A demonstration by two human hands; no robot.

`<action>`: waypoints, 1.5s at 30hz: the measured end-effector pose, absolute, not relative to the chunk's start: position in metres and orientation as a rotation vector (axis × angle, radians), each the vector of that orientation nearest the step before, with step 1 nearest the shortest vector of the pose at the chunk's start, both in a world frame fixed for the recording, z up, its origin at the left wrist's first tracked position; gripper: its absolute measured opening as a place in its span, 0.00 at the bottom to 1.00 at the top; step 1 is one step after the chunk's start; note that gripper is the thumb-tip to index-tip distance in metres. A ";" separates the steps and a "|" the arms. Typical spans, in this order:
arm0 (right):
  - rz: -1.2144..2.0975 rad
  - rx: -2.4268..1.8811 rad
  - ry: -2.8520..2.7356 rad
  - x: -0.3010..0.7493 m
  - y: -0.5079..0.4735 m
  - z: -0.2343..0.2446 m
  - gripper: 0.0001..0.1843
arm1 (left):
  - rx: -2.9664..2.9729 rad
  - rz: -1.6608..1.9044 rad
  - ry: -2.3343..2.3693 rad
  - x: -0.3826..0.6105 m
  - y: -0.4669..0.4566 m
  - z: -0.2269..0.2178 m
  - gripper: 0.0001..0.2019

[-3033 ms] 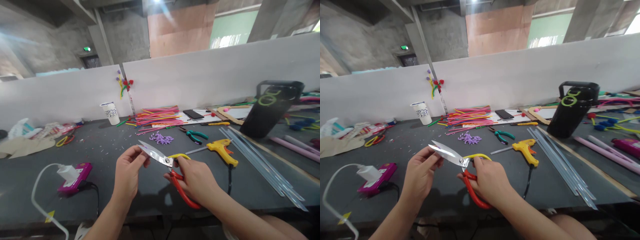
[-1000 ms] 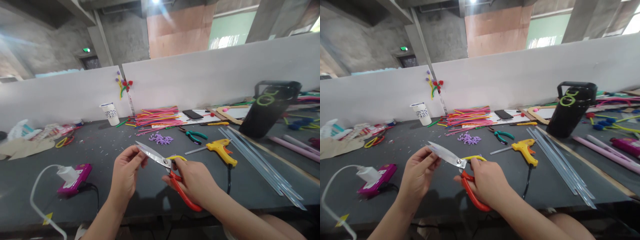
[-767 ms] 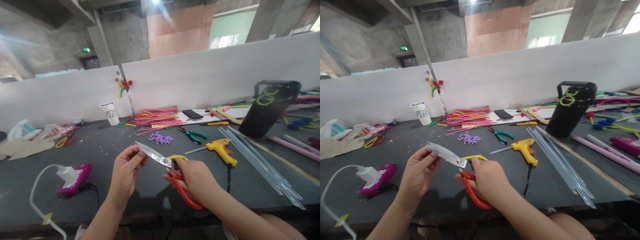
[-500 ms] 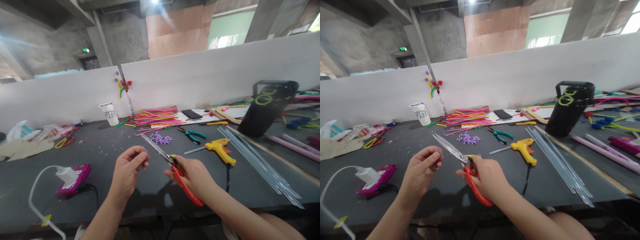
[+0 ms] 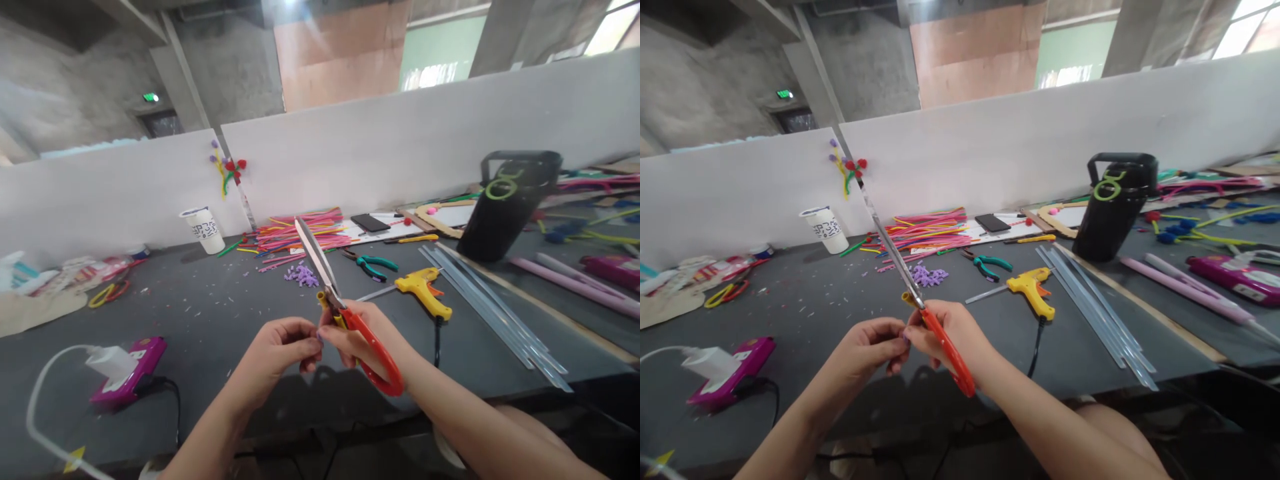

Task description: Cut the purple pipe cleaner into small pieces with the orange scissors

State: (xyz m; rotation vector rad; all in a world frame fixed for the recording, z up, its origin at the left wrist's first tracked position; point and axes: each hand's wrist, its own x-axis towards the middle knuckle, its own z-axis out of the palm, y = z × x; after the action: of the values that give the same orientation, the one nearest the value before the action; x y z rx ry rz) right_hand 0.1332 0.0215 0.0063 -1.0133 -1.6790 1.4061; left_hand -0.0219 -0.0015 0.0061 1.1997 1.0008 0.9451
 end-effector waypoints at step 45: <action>0.161 -1.346 -2.327 0.138 0.016 -0.007 0.20 | 1.148 1.737 1.006 -0.038 -0.002 0.013 0.03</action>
State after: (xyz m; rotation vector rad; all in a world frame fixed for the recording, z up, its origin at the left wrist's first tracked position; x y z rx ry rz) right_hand 0.1382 0.0156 -0.0074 -1.3456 -2.3275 0.1609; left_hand -0.0384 -0.0021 0.0134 1.1482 1.0060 1.7368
